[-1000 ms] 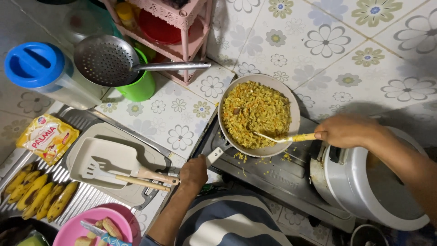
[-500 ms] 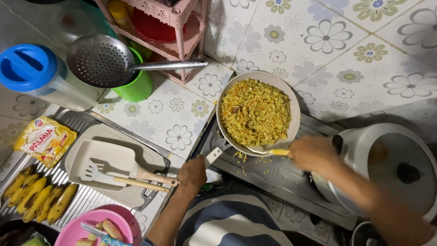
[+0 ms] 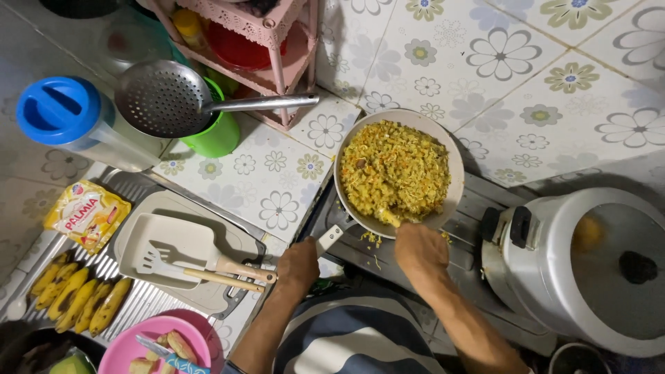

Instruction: The person stirs a yellow rice dish in a pan on a gas stove using a wooden spatula. The person holds the pan handle with their left hand while stirring with their right hand throughout the video.

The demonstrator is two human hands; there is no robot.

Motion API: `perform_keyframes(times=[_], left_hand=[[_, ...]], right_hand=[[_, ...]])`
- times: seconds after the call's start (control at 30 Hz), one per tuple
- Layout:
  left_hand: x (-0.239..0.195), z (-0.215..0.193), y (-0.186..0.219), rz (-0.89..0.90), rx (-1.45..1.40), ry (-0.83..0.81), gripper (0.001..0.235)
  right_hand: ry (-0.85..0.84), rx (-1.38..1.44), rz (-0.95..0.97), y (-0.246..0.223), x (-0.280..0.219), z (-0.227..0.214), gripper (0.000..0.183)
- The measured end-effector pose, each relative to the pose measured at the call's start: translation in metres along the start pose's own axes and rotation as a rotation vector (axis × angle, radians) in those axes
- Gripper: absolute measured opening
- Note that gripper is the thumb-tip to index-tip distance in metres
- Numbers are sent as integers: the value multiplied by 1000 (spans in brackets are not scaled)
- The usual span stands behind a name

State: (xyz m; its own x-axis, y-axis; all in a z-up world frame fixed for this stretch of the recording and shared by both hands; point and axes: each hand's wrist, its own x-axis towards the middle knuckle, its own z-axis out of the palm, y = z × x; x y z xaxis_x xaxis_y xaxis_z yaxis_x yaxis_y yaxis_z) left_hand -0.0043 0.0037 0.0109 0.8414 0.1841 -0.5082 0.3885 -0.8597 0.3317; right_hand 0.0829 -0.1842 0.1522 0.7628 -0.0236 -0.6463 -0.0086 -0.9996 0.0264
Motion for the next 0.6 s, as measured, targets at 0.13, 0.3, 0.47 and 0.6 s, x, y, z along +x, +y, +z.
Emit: perform_keyframes(times=[0.13, 0.3, 0.47, 0.6], left_hand=[[-1, -2, 2, -32, -37, -9, 28], [-9, -10, 7, -46, -48, -24, 29], [-5, -4, 4, -57, -55, -45, 32], [-8, -7, 5, -58, -65, -44, 34]], right_hand=[[47, 173, 85, 10, 20, 6, 48], [8, 225, 186, 20, 1, -5, 47], [98, 254, 206, 50, 18, -7, 41], [125, 194, 166, 53, -7, -37, 42]])
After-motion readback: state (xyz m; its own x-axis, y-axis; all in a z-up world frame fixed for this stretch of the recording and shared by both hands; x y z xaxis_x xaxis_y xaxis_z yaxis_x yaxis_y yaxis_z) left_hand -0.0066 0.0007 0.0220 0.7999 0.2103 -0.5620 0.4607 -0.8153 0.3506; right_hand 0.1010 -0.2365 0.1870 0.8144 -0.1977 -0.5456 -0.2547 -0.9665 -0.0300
